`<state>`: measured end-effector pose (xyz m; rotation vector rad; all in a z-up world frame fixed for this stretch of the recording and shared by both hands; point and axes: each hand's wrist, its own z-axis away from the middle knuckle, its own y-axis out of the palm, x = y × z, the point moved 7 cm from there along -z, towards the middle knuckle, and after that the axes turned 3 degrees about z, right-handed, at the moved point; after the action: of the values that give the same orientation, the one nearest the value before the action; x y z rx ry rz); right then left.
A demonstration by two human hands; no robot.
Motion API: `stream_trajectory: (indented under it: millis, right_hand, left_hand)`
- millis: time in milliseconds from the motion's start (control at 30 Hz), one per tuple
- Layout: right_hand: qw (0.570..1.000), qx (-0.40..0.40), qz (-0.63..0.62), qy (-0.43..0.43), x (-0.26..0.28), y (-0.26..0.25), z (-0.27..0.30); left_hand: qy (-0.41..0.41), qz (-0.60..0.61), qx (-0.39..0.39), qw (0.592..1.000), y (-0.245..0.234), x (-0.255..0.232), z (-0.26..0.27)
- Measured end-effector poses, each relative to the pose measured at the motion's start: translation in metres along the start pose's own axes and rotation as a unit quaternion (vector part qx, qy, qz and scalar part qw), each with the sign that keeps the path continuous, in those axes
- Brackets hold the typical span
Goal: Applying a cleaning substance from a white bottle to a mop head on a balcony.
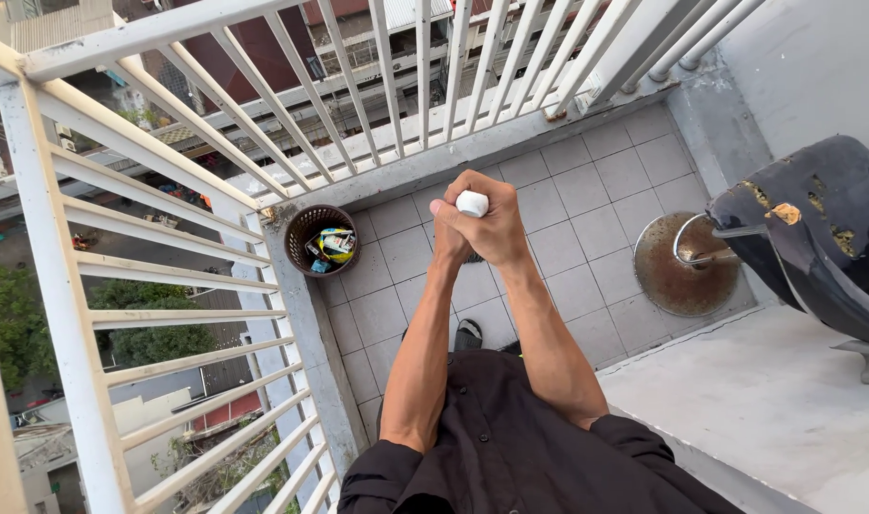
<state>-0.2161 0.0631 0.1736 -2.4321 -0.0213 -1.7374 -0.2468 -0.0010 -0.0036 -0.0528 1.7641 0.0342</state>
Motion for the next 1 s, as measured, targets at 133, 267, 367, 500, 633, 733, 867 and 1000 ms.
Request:
stream_trajectory:
  millis: [133, 267, 367, 500, 633, 733, 867, 1000]
  right_hand:
    - [1.0, -0.005, -0.011, 0.003, 0.006, 0.008, -0.003]
    - [0.999, -0.01, -0.036, 0.015, 0.005, 0.013, -0.005]
    - [0.999, -0.017, -0.049, 0.005, 0.006, 0.014, -0.007]
    - [0.994, -0.031, -0.102, 0.006, 0.001, 0.017, -0.007]
    - [0.99, -0.045, -0.135, 0.01, -0.001, 0.016, -0.004]
    - [0.983, -0.078, -0.167, 0.021, -0.005, 0.015, 0.0]
    - [0.981, -0.081, -0.174, 0.001, -0.009, 0.012, 0.001]
    - [0.975, -0.09, -0.204, 0.003, -0.017, 0.009, 0.004]
  left_hand:
    - [0.01, -0.029, 0.01, 0.999, -0.01, 0.002, -0.003]
    - [-0.023, -0.094, 0.025, 0.995, -0.02, -0.008, -0.006]
    - [-0.028, -0.147, 0.042, 0.988, -0.026, -0.014, -0.01]
    - [-0.039, -0.154, 0.046, 0.986, -0.037, -0.031, -0.01]
    - [-0.064, -0.143, 0.074, 0.985, -0.044, -0.07, -0.011]
    - [-0.029, -0.119, 0.064, 0.99, -0.05, -0.067, -0.009]
    - [-0.045, -0.171, 0.059, 0.983, -0.053, -0.043, -0.012]
    - [-0.019, -0.207, 0.058, 0.976, -0.054, -0.038, -0.012]
